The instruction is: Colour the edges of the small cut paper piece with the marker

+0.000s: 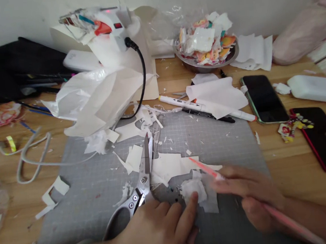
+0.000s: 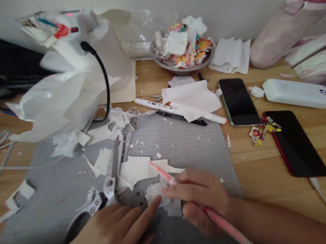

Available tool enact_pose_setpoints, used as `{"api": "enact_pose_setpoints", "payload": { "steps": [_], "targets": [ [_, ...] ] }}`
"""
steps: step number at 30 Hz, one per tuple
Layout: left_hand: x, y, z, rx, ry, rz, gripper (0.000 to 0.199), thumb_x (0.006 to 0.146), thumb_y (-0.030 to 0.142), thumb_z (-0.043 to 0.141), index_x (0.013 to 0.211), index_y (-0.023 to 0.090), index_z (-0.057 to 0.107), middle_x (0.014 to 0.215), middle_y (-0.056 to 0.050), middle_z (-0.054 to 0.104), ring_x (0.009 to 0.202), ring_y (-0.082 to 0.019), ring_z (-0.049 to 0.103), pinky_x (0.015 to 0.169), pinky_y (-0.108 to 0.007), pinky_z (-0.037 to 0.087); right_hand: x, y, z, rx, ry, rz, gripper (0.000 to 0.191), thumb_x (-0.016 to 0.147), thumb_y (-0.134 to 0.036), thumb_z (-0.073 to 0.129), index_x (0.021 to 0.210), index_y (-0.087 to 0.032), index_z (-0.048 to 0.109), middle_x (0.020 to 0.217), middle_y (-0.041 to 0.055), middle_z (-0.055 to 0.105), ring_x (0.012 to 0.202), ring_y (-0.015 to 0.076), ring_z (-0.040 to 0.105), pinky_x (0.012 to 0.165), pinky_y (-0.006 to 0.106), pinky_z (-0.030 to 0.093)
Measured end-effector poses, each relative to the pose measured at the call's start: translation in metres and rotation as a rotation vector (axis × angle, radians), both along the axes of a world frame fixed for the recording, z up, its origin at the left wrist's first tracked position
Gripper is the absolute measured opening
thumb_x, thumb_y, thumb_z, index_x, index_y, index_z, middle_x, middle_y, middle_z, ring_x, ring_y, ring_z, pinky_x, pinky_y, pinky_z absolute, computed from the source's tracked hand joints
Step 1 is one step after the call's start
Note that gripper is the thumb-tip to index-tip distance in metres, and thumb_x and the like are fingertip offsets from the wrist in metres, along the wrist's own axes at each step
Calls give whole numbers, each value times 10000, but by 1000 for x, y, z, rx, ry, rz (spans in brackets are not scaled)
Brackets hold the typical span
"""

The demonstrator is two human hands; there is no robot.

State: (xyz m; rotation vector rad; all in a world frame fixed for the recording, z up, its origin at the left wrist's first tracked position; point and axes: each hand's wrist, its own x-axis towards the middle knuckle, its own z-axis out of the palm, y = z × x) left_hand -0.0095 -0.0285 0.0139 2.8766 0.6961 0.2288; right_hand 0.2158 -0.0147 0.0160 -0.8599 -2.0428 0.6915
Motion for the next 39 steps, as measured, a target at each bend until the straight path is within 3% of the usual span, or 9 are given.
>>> {"api": "enact_pose_setpoints", "payload": {
  "steps": [3,6,8,15,21,27,32,39],
  "targets": [
    [0,0,1,1,11,0,384,877,251,431,1205,52,454,604,48,600,427,-134,567,324,-271,421,-1,-4,4,-30,-20,34,258,952,-325,336,923,-202,561,600,-2,591,488,104,549,469,195,450],
    [0,0,1,4,-12,10,343,886,243,415,1173,64,475,594,48,594,422,-129,566,330,-264,408,-5,-9,3,-180,-112,-63,92,853,-189,445,804,-213,520,522,-45,572,391,77,505,402,175,396],
    [0,0,0,4,-23,7,317,893,243,402,1141,66,492,596,40,599,424,-127,569,337,-258,402,-7,-13,0,-226,-152,-124,80,763,-135,485,770,-215,491,535,-44,603,396,78,537,401,166,401],
    [0,2,1,-7,-45,6,288,900,235,379,1089,73,524,591,32,602,418,-130,569,330,-258,393,-5,-14,-10,-162,-118,-98,156,705,-111,494,810,-224,467,551,-37,641,413,102,587,419,174,439],
    [0,1,0,-1,-39,6,325,900,234,385,1149,61,502,601,36,602,421,-127,566,329,-260,392,-7,-14,-8,-206,-151,-180,91,726,-128,511,757,-213,512,546,-19,654,429,116,601,421,188,440],
    [1,1,1,-2,-54,12,287,899,238,389,1084,77,539,588,31,600,419,-122,568,342,-247,386,-8,-14,-10,-162,-131,-109,108,714,-109,514,718,-215,536,530,-26,652,432,111,602,450,188,450],
    [1,1,2,-1,-38,3,317,912,238,379,1143,64,508,591,35,601,420,-122,567,338,-248,386,-6,-16,-11,-272,-206,-128,121,760,-173,520,662,-212,579,543,-6,662,460,123,601,470,210,451],
    [0,1,1,-9,-45,5,301,921,232,353,1114,69,518,591,35,599,421,-126,567,335,-256,392,-6,-11,-9,-139,-164,-81,121,725,-122,502,690,-213,573,531,-20,664,456,124,619,477,208,473]
  ]
}}
